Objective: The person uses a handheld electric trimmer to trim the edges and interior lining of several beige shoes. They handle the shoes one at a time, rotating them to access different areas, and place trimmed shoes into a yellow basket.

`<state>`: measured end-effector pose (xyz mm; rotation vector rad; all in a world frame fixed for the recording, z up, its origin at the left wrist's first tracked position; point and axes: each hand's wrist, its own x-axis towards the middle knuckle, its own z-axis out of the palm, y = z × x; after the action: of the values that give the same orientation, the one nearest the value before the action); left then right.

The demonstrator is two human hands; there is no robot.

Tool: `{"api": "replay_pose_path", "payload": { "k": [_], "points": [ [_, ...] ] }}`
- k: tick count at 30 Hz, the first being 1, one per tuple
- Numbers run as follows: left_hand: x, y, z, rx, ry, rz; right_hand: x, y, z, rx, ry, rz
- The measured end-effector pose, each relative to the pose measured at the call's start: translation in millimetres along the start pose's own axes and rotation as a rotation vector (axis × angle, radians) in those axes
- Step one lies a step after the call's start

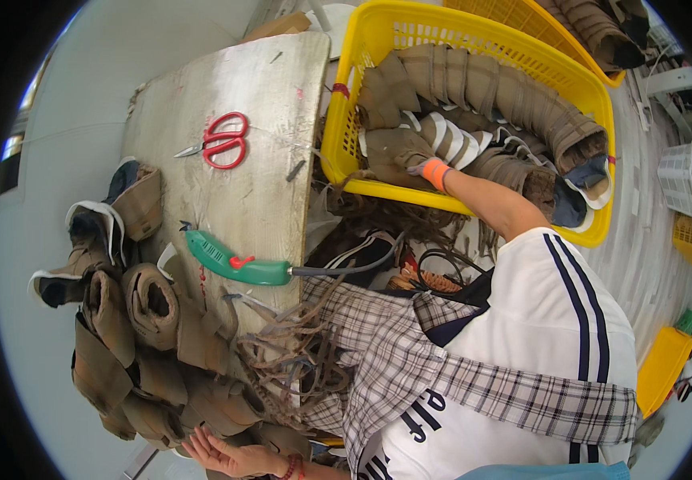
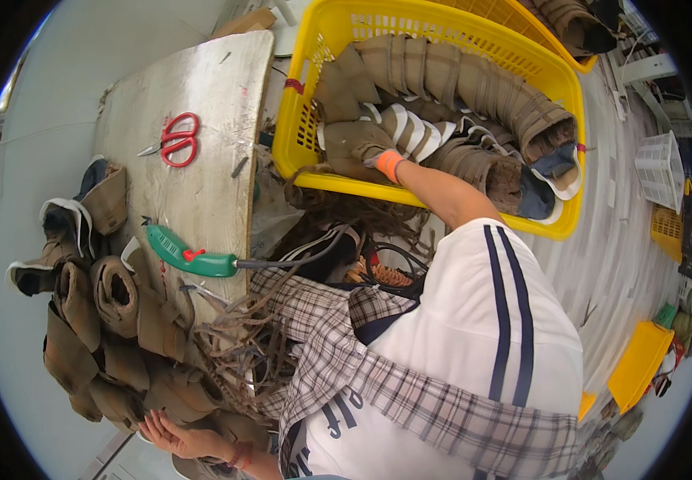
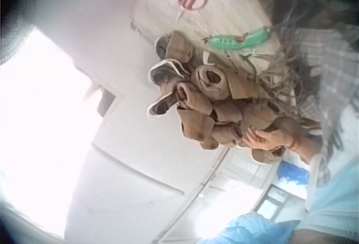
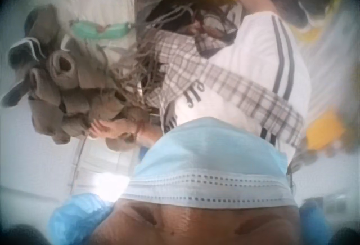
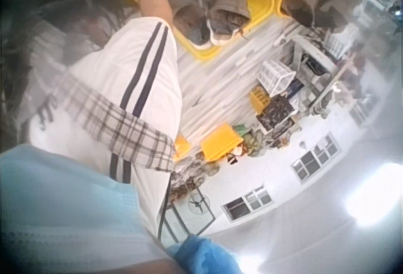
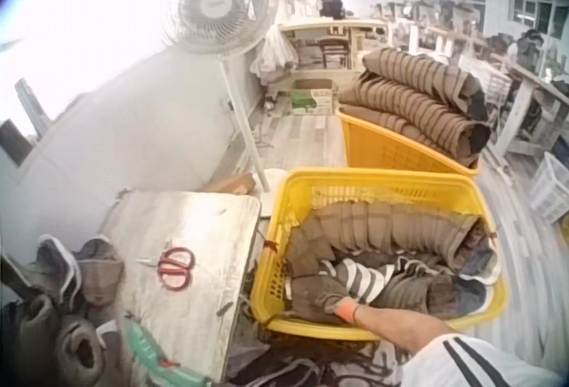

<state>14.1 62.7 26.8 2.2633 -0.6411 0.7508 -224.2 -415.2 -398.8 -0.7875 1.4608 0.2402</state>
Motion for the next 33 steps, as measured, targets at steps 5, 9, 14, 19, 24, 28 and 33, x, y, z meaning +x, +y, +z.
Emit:
{"api": "replay_pose_path", "payload": {
  "k": [5, 9, 14, 19, 24, 28, 33],
  "points": [
    [-16, 42, 10, -0.072, -0.058, 0.039, -40, -15, -56, 0.687, -0.363, -0.167],
    [-52, 73, 18, -0.405, -0.329, -0.13, -182, -30, -53, 0.909, -0.431, -0.553],
    [-79, 92, 82, -1.026, -0.96, -0.631, -266, -40, 29, 0.92, -0.964, -0.702],
    [-78, 76, 128, -2.063, -0.949, -1.359, -314, -17, 200, 0.796, -1.445, -0.257],
    [-83, 7, 97, -2.031, -0.143, -1.386, -320, 10, 277, 0.455, -1.16, -0.227],
    [-97, -17, 64, -1.723, -0.163, -1.217, -305, -2, 313, 0.02, -1.167, -0.417],
    [-104, -49, 60, -1.388, 0.039, -0.779, -259, -16, 302, -0.614, -0.945, -0.986]
  ]
}}
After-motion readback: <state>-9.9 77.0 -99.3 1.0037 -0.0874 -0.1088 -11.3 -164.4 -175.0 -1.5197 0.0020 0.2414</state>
